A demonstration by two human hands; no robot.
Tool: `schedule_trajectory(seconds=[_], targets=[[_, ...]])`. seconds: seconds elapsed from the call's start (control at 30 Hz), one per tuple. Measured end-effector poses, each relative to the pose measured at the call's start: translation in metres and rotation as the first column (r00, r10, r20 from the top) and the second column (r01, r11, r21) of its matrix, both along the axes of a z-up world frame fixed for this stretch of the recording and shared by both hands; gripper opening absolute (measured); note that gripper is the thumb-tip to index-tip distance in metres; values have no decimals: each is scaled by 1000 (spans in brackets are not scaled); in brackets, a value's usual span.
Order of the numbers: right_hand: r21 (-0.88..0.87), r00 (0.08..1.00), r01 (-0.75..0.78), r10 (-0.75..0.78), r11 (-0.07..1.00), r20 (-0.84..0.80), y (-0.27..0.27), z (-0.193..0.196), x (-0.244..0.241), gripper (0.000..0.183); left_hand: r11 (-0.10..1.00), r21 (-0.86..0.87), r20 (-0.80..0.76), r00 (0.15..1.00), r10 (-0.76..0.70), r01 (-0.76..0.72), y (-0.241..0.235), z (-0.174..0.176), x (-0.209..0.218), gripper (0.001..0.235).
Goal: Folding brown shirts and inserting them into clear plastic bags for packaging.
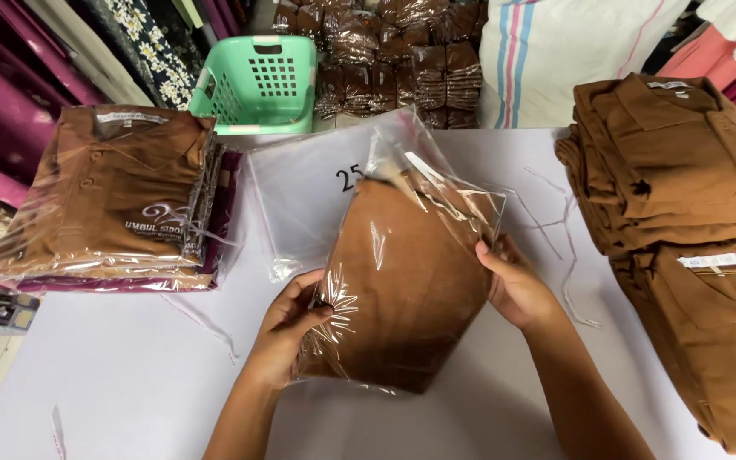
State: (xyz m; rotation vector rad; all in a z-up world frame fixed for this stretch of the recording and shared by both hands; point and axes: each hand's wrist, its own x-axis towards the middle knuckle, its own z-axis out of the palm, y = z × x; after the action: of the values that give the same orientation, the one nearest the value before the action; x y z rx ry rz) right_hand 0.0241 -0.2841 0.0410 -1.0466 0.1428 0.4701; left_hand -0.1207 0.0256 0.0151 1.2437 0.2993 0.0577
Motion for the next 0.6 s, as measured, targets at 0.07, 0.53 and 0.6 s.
schedule_trajectory(seconds=[0.07, 0.53, 0.6], targets=[[-1, 998, -54, 54, 999, 22, -1, -9, 4, 47, 998, 48, -113, 993, 34, -28, -1, -6, -4, 57], [-454, 978, -141, 194, 880, 72, 9, -17, 5, 53, 843, 355, -424, 873, -239, 404, 8, 36, 32, 68], [-193, 976, -175, 196, 965, 96, 2, -38, 14, 45, 933, 311, -235, 966, -108, 180, 7, 30, 44, 50]])
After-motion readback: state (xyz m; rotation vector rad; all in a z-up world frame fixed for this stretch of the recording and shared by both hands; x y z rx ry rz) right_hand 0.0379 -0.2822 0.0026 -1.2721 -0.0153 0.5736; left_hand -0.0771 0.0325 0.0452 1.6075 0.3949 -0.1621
